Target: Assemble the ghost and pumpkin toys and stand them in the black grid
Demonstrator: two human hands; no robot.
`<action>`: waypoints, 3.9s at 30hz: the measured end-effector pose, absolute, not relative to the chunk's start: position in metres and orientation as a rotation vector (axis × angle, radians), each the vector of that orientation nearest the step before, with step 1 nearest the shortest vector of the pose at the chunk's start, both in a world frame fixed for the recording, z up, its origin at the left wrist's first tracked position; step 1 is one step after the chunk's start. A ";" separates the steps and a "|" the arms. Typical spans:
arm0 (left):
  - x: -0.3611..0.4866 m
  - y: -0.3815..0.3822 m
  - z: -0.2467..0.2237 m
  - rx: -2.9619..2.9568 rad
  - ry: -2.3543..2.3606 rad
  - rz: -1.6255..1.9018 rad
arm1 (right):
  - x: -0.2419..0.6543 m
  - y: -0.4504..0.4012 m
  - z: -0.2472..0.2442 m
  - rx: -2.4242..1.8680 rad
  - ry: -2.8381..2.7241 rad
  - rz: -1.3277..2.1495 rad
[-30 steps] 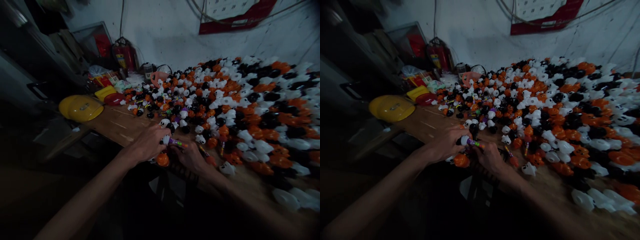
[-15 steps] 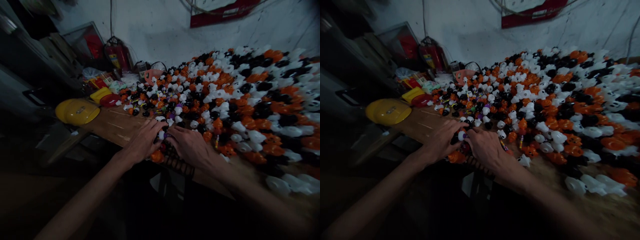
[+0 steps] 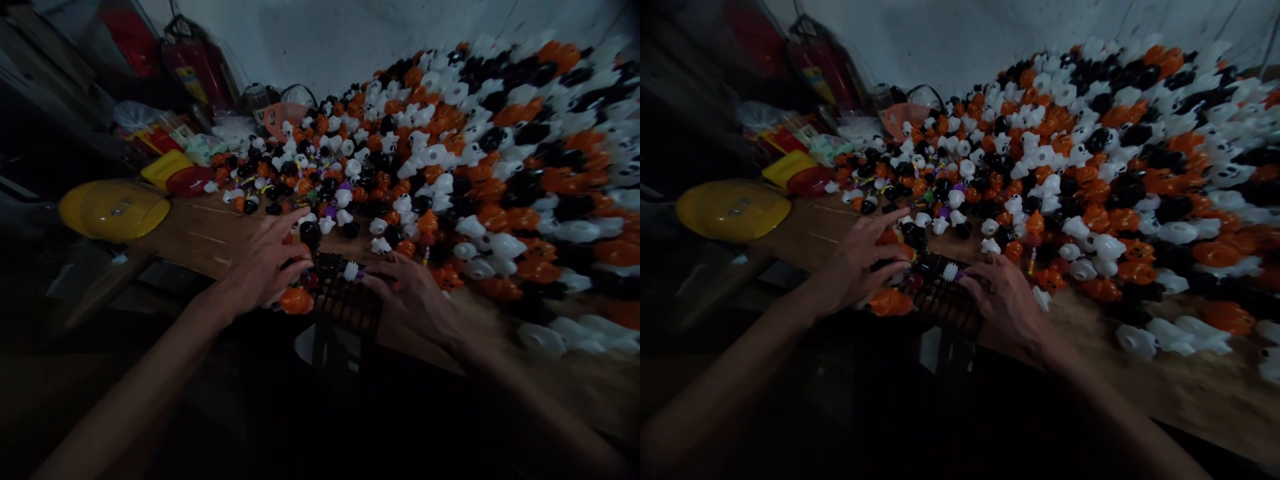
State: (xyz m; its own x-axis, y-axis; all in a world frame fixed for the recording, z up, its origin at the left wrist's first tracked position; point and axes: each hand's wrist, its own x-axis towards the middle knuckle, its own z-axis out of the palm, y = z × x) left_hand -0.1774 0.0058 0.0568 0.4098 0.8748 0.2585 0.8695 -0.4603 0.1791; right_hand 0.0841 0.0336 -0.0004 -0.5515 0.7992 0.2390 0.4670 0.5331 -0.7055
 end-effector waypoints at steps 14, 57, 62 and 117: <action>-0.188 0.011 0.056 2.801 1.477 0.345 | 0.068 0.027 -0.022 -1.205 -2.335 0.781; -0.191 0.010 0.048 2.733 1.543 0.374 | 0.036 0.023 -0.026 -0.938 -2.078 1.049; -0.192 0.011 0.047 2.726 1.520 0.389 | 0.028 0.025 -0.037 -0.950 -1.939 0.983; -0.195 -0.016 0.076 2.726 1.425 -0.022 | 0.009 0.050 -0.030 -0.726 -2.213 1.121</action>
State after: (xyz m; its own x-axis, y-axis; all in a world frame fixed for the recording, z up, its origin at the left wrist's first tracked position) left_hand -0.1947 -0.0164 0.0759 0.5715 0.8195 -0.0428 0.8204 -0.5694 0.0515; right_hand 0.0089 0.0503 -0.0299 -0.7032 0.6739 0.2268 0.2159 0.5062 -0.8349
